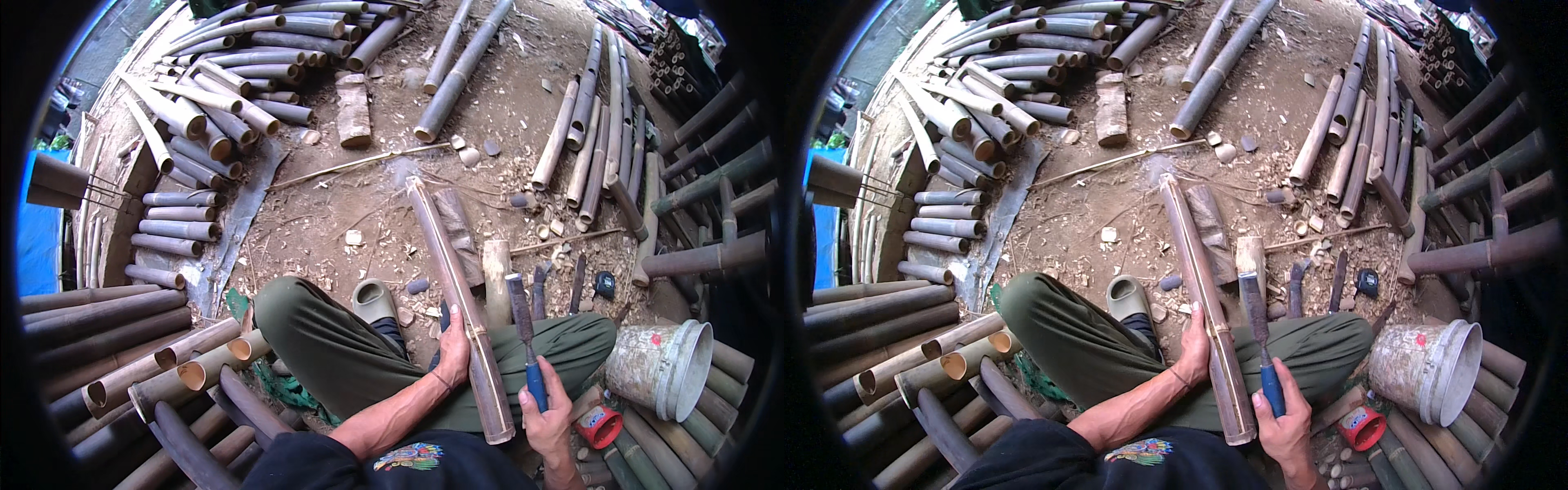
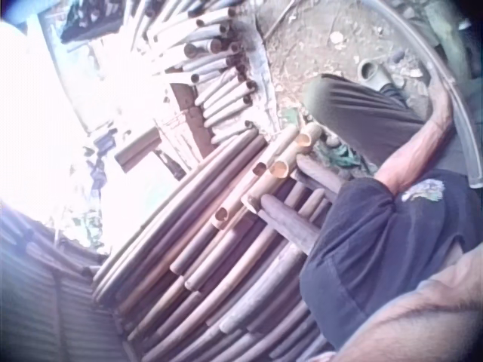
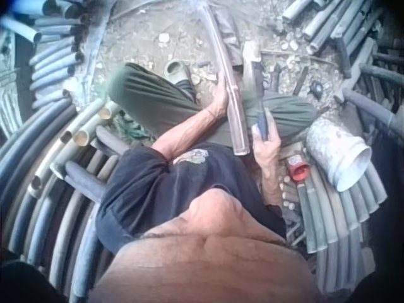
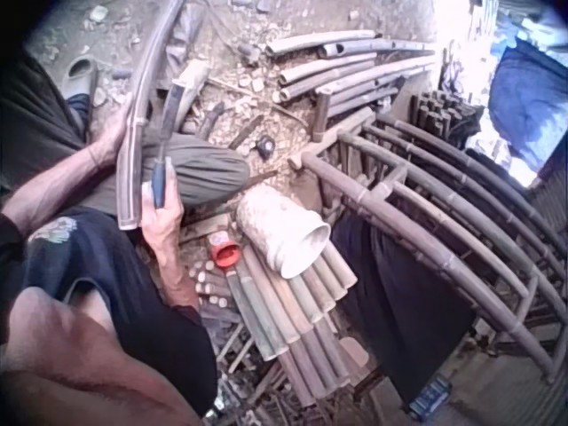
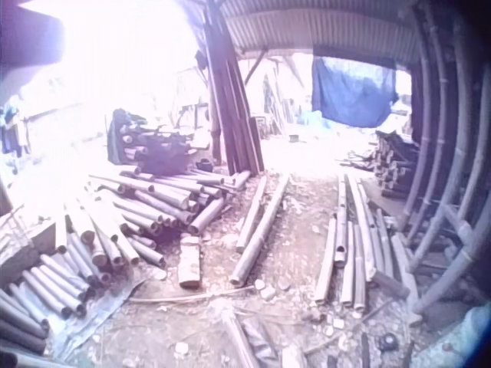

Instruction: The person sits on the ground and uses a machete to split long bamboo poles into thin strips. They repeatedly strike the bamboo against a wooden block to drive the blade through the material, then pull the resulting strips apart by hand.

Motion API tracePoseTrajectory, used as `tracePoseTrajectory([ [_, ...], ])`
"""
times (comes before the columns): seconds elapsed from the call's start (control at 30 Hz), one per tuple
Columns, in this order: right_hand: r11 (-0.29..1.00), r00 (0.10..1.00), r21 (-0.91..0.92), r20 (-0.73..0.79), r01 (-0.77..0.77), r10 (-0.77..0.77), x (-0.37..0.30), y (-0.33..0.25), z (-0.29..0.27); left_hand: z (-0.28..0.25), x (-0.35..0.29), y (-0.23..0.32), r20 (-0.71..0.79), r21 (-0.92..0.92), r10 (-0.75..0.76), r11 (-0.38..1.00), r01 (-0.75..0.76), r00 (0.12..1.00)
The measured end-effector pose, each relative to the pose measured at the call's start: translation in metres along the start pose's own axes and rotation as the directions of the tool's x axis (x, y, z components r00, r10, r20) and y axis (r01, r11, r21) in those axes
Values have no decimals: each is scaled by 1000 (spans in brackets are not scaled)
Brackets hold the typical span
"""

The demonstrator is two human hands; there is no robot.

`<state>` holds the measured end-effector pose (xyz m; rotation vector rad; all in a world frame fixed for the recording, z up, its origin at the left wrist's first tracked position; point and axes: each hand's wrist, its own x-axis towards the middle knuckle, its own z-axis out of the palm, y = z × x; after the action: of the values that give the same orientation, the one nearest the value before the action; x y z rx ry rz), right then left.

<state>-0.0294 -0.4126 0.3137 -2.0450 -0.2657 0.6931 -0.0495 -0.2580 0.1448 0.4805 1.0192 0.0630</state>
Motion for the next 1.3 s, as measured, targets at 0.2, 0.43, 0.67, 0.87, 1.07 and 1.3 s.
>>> tracePoseTrajectory([
  [0.2, 947, 993, -301, 64, 115, -100, -5, -7, -7, 3, -9, -17, 47, -151, -221, 962, 225, 974],
  [0.43, 883, 995, -467, 102, 52, -5, -19, 0, -10, 9, 0, -17, -154, 13, -108, 994, 111, 982],
  [0.67, 768, 982, -640, 150, 7, 116, -33, -18, -9, 7, 9, -37, -115, 166, 71, 985, -52, 991],
  [0.87, 780, 988, -615, 150, 115, -27, 5, 7, 18, 0, 18, -44, -72, 256, 196, 951, -172, 978],
  [1.07, 784, 981, -620, 166, 25, 100, -20, -14, -1, 1, 15, -46, -116, 287, 226, 940, -185, 967],
  [1.3, 778, 976, -629, 168, -4, 140, -12, -18, 3, -1, 18, -46, -96, 291, 202, 942, -167, 975],
])
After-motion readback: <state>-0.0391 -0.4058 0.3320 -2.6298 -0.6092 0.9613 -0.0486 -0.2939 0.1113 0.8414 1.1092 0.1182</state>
